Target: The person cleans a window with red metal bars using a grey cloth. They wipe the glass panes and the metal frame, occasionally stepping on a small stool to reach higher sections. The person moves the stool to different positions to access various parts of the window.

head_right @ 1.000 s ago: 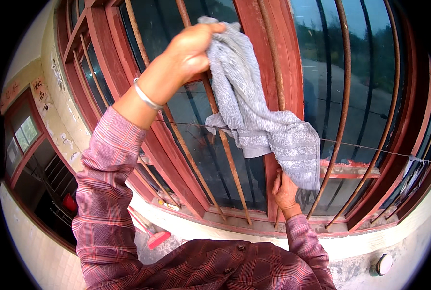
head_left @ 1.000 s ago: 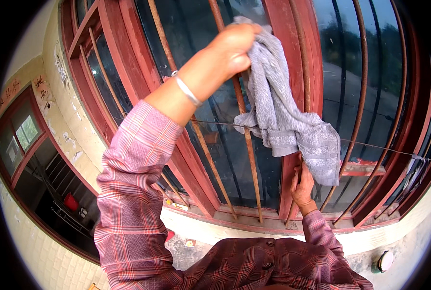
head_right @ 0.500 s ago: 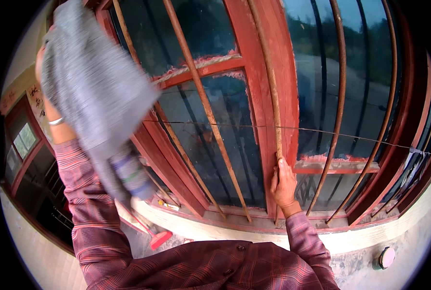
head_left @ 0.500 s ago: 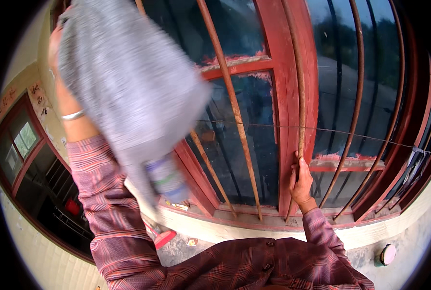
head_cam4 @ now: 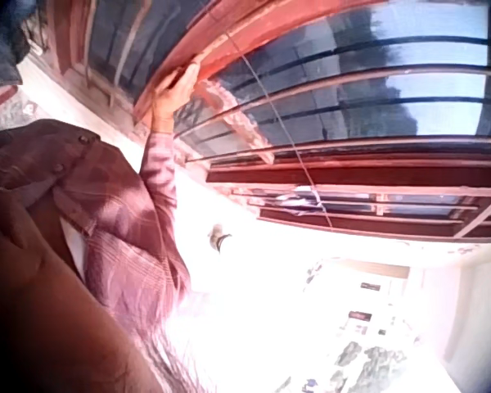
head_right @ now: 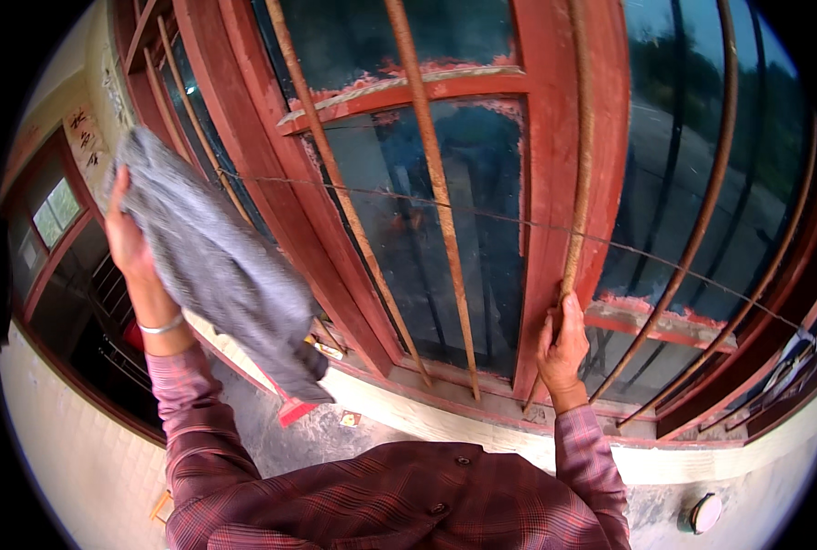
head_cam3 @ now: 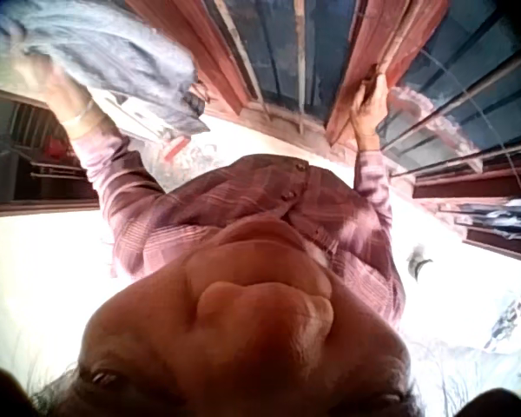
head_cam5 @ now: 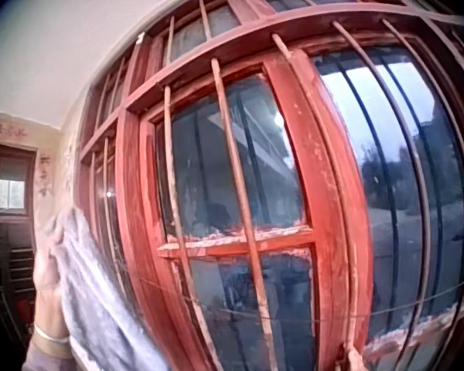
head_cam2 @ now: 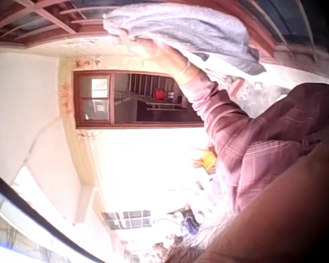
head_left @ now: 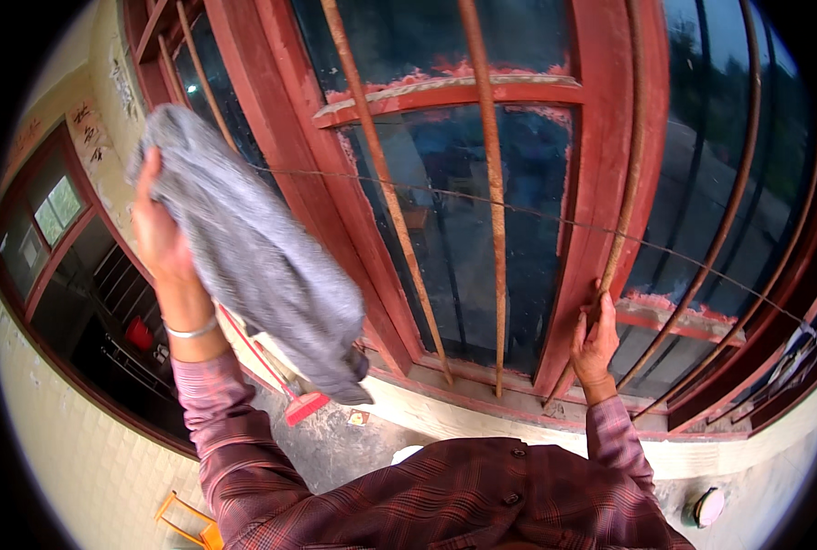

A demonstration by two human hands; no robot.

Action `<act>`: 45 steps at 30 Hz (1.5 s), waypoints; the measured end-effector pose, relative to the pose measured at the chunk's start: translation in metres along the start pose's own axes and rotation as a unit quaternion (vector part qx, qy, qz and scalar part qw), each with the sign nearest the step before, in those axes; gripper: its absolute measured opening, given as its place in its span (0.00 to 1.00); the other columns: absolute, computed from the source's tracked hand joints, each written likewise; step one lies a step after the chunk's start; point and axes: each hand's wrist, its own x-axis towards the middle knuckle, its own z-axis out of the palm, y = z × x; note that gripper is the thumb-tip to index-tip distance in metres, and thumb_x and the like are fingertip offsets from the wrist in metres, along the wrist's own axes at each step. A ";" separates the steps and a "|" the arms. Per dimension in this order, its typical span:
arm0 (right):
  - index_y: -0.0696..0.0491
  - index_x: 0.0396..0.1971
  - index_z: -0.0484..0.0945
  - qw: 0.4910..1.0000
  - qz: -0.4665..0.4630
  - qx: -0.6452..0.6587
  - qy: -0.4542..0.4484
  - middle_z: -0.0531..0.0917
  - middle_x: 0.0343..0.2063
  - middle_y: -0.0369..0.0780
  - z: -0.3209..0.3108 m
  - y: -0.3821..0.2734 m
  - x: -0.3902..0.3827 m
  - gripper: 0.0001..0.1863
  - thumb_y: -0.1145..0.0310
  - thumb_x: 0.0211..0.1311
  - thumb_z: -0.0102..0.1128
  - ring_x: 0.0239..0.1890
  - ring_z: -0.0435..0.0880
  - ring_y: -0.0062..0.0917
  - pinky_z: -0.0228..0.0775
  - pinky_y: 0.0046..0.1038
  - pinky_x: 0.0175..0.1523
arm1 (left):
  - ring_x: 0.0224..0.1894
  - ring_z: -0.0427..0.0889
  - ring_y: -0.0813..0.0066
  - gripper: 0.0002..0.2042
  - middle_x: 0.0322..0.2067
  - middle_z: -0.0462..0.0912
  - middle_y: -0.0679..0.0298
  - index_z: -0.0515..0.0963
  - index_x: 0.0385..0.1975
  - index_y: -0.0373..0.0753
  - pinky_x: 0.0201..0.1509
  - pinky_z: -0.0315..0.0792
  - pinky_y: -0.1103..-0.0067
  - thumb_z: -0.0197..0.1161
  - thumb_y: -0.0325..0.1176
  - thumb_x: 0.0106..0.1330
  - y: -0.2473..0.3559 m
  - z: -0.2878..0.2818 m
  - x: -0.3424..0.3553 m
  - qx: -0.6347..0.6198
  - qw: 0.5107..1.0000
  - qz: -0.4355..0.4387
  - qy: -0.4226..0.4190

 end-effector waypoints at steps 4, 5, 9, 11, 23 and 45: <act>0.61 0.55 0.63 1.000 -0.001 -0.016 0.006 0.73 0.50 0.53 0.003 0.004 -0.003 0.28 0.84 0.50 0.54 0.45 0.79 0.40 0.70 0.32 0.51 | 0.47 0.76 0.59 0.17 0.45 0.77 0.55 0.71 0.50 0.35 0.54 0.69 0.65 0.50 0.38 0.66 -0.046 -0.007 -0.032 -0.087 0.996 -0.021 0.021; 0.59 0.59 0.57 0.999 -0.029 -0.039 0.008 0.73 0.52 0.47 0.003 0.002 0.000 0.30 0.83 0.54 0.51 0.34 0.80 0.29 0.72 0.27 0.44 | 0.47 0.76 0.59 0.16 0.45 0.78 0.55 0.71 0.49 0.35 0.54 0.69 0.65 0.51 0.37 0.66 -0.058 -0.014 -0.035 -0.099 0.994 -0.031 0.032; 0.58 0.61 0.54 0.999 -0.040 -0.028 0.004 0.71 0.54 0.47 0.003 -0.001 0.001 0.32 0.84 0.54 0.49 0.33 0.80 0.29 0.71 0.27 0.45 | 0.47 0.77 0.60 0.15 0.44 0.78 0.56 0.73 0.47 0.35 0.53 0.70 0.64 0.54 0.34 0.64 -0.098 -0.029 -0.041 -0.149 0.987 -0.053 0.040; 0.58 0.61 0.54 0.999 -0.048 -0.025 0.005 0.70 0.55 0.47 0.003 -0.003 0.004 0.32 0.84 0.54 0.50 0.33 0.79 0.29 0.71 0.27 0.46 | 0.47 0.77 0.59 0.15 0.44 0.78 0.54 0.73 0.47 0.34 0.53 0.70 0.64 0.54 0.34 0.64 -0.114 -0.030 -0.044 -0.163 0.983 -0.069 0.050; 0.57 0.46 0.71 0.991 0.107 0.025 -0.078 0.78 0.41 0.41 -0.048 -0.017 -0.012 0.26 0.73 0.45 0.69 0.33 0.77 0.26 0.70 0.23 0.36 | 0.45 0.78 0.59 0.14 0.42 0.80 0.55 0.74 0.44 0.33 0.53 0.70 0.64 0.55 0.33 0.63 -0.162 -0.042 -0.055 -0.189 0.966 -0.142 0.106; 0.58 0.41 0.76 0.683 0.405 0.571 -0.207 0.82 0.36 0.35 0.014 -0.066 -0.020 0.13 0.83 0.58 0.46 0.39 0.78 0.18 0.71 0.22 0.45 | 0.50 0.76 0.68 0.17 0.46 0.77 0.58 0.70 0.51 0.32 0.56 0.69 0.71 0.55 0.33 0.65 -0.259 -0.105 -0.208 0.181 0.829 -0.529 0.010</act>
